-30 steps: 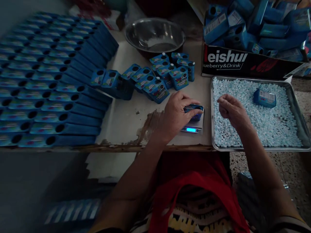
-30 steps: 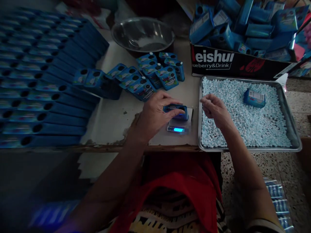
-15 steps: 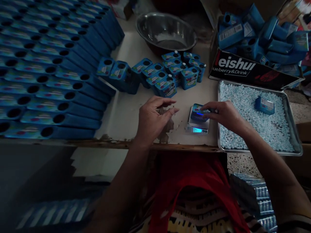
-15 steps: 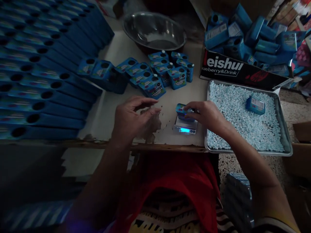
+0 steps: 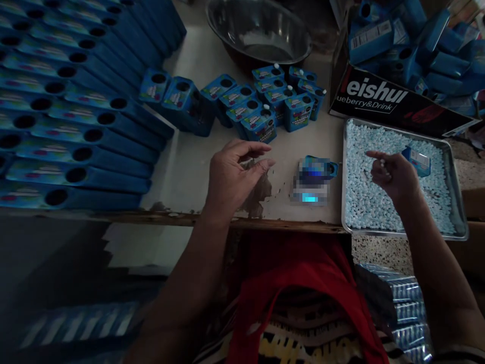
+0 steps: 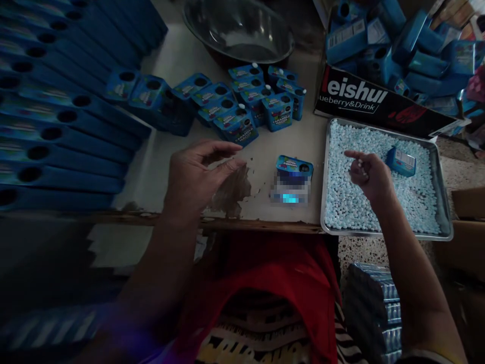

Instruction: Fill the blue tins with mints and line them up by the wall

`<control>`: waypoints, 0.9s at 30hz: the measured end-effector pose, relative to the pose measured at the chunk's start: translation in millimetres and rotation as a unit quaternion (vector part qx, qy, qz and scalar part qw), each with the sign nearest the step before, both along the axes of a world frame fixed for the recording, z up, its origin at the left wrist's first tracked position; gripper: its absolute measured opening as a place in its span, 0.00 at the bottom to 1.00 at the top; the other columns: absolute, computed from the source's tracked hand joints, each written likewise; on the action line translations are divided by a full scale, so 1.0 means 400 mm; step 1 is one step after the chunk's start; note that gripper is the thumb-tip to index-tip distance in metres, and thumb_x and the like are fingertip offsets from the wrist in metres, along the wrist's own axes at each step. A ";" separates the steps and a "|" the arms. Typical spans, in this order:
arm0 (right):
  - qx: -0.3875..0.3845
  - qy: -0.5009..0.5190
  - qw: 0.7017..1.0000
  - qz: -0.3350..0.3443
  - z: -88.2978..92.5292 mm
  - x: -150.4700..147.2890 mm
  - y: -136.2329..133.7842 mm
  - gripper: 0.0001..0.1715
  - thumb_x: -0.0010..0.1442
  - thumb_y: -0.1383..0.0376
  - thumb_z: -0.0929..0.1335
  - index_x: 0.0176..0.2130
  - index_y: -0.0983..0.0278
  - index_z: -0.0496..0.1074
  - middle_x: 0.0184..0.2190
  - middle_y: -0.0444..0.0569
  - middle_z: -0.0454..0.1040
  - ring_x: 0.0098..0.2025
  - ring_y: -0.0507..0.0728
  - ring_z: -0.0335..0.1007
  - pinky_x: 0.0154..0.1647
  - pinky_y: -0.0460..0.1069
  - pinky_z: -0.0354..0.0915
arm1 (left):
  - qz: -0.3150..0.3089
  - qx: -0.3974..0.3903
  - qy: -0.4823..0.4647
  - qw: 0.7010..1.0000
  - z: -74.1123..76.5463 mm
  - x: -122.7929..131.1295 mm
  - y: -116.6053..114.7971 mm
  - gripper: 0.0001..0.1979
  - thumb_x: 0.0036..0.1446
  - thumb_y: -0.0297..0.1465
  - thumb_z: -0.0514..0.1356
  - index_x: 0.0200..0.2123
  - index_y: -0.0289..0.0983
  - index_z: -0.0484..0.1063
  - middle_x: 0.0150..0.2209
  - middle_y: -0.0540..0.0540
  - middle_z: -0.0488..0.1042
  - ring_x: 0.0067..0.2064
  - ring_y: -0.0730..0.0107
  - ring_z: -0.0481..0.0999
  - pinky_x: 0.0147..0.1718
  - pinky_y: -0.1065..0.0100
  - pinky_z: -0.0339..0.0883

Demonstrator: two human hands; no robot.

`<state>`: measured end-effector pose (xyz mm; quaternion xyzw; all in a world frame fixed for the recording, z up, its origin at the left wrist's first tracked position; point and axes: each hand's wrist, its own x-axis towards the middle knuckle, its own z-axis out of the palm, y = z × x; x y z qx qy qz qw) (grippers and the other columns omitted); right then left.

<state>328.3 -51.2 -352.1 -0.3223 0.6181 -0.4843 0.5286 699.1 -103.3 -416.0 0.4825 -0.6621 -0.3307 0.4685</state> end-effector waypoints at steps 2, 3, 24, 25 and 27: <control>0.059 0.006 0.998 0.014 -0.019 -0.033 0.019 0.17 0.56 0.62 0.73 0.44 0.69 0.81 0.19 0.36 0.56 0.19 0.46 0.40 0.18 0.45 0.38 | -0.012 0.003 0.006 1.000 -0.002 -0.013 -0.005 0.11 0.61 0.37 0.74 0.46 0.42 0.87 0.46 0.45 0.85 0.47 0.59 0.85 0.51 0.55 0.82; 0.075 0.016 0.997 0.030 -0.026 -0.037 0.028 0.18 0.56 0.63 0.73 0.45 0.69 0.81 0.19 0.36 0.56 0.19 0.46 0.40 0.18 0.45 0.38 | -0.021 0.006 0.008 1.000 -0.002 -0.022 -0.008 0.12 0.61 0.38 0.74 0.46 0.42 0.87 0.47 0.45 0.85 0.47 0.59 0.85 0.52 0.55 0.82; -0.138 0.458 0.825 0.300 0.060 0.197 -0.052 0.11 0.66 0.58 0.79 0.40 0.63 0.81 0.24 0.40 0.68 0.28 0.51 0.59 0.34 0.50 0.50 | -0.089 0.033 -0.051 0.994 0.026 -0.087 -0.002 0.23 0.59 0.44 0.78 0.55 0.44 0.85 0.53 0.43 0.84 0.53 0.55 0.84 0.57 0.55 0.79; -0.129 0.486 0.809 0.305 0.064 0.205 -0.058 0.13 0.66 0.57 0.80 0.41 0.63 0.81 0.24 0.40 0.68 0.28 0.52 0.60 0.34 0.51 0.50 | -0.089 0.037 -0.054 0.994 0.026 -0.086 -0.002 0.23 0.59 0.44 0.78 0.55 0.44 0.85 0.53 0.43 0.84 0.54 0.55 0.83 0.57 0.55 0.79; -0.120 0.510 0.796 0.303 0.068 0.220 -0.072 0.18 0.63 0.54 0.82 0.43 0.63 0.81 0.24 0.40 0.69 0.29 0.52 0.61 0.35 0.51 0.50 | -0.092 0.047 -0.055 0.993 0.027 -0.081 -0.003 0.24 0.58 0.43 0.78 0.56 0.44 0.85 0.54 0.44 0.84 0.54 0.55 0.83 0.57 0.55 0.79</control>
